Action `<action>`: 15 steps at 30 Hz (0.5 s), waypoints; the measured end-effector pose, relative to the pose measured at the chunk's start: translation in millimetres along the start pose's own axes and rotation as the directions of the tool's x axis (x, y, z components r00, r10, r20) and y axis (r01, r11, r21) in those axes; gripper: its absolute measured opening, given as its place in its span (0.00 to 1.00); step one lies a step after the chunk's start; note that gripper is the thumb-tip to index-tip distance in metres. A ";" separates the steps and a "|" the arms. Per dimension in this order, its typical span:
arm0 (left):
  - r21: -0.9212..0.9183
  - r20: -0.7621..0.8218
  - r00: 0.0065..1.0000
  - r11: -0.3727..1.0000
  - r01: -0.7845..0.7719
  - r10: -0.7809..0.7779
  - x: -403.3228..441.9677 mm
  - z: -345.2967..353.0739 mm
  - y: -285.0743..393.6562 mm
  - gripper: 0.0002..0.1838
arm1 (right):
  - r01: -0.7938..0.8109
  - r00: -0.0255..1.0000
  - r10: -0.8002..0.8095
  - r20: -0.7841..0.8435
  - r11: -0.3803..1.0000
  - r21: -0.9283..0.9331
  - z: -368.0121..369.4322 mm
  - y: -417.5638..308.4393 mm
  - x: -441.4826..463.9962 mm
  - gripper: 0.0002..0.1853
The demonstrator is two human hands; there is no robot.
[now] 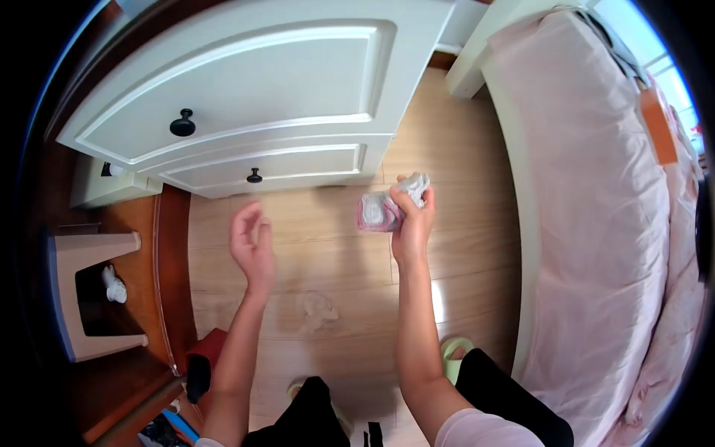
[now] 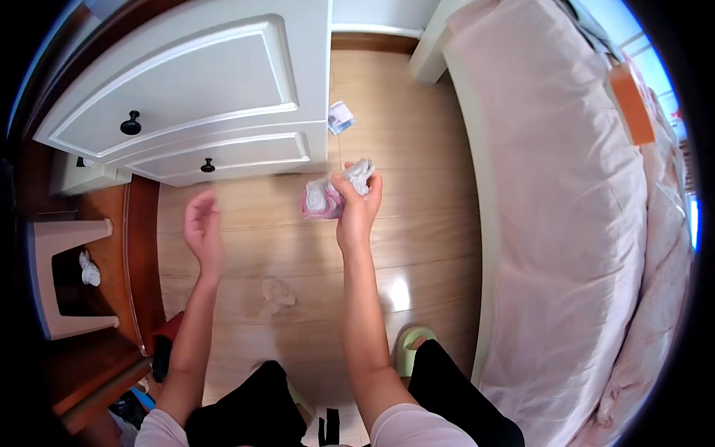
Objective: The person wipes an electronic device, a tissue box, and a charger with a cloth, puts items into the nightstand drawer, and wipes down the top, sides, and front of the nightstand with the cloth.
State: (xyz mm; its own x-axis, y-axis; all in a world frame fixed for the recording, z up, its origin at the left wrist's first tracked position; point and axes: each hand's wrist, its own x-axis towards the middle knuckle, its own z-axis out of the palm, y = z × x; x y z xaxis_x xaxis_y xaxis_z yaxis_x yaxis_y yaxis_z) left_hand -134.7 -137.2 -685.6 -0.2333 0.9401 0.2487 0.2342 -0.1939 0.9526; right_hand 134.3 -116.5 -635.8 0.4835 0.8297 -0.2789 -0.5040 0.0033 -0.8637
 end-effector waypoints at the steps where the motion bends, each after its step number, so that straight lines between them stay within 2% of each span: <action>1: -0.056 0.163 0.980 0.991 0.124 -0.114 -0.8 0.6 9.6 0.27 | -0.109 0.994 0.108 0.033 0.994 0.033 -6.6 0.4 -8.9 0.27; 3: -0.112 0.483 0.821 0.909 0.401 -0.303 -2.7 11.4 37.1 0.27 | -0.279 0.956 0.260 0.137 0.950 0.143 -14.2 -1.8 -24.1 0.27; 5: -0.161 0.585 0.659 0.729 0.665 -0.472 2.7 25.6 82.7 0.25 | -0.394 0.903 0.309 0.298 0.873 0.288 -14.7 -9.0 -33.9 0.25; 6: -0.178 0.632 0.570 0.617 0.766 -0.525 9.0 31.6 103.8 0.25 | -0.430 0.877 0.304 0.371 0.841 0.329 -12.6 -12.7 -38.1 0.29; 9: -0.310 0.701 0.403 0.257 0.915 -0.588 27.1 41.2 149.3 0.28 | -0.563 0.779 0.280 0.561 0.706 0.430 3.8 -35.9 -51.0 0.33; 13: -0.148 0.657 0.518 0.579 0.801 -0.548 34.4 46.1 185.6 0.29 | -0.564 0.778 0.350 0.521 0.755 0.335 15.0 -64.0 -65.4 0.38; 14: -0.103 0.633 0.562 0.661 0.743 -0.533 33.6 44.8 191.9 0.29 | -0.561 0.782 0.383 0.491 0.775 0.290 15.7 -71.2 -68.6 0.39; 15: -0.060 0.610 0.611 0.739 0.671 -0.505 34.3 44.8 200.0 0.30 | -0.542 0.808 0.445 0.385 0.818 0.191 18.7 -81.2 -73.6 0.39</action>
State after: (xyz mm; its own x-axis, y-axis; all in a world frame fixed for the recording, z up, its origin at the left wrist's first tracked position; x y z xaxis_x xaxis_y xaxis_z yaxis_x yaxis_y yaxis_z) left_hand -53.6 -131.2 -494.4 0.3154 0.8431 -0.4356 -0.0398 0.4704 0.8816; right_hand 126.2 -167.3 -537.3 -0.1091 0.8871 -0.4484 -0.8112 -0.3402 -0.4756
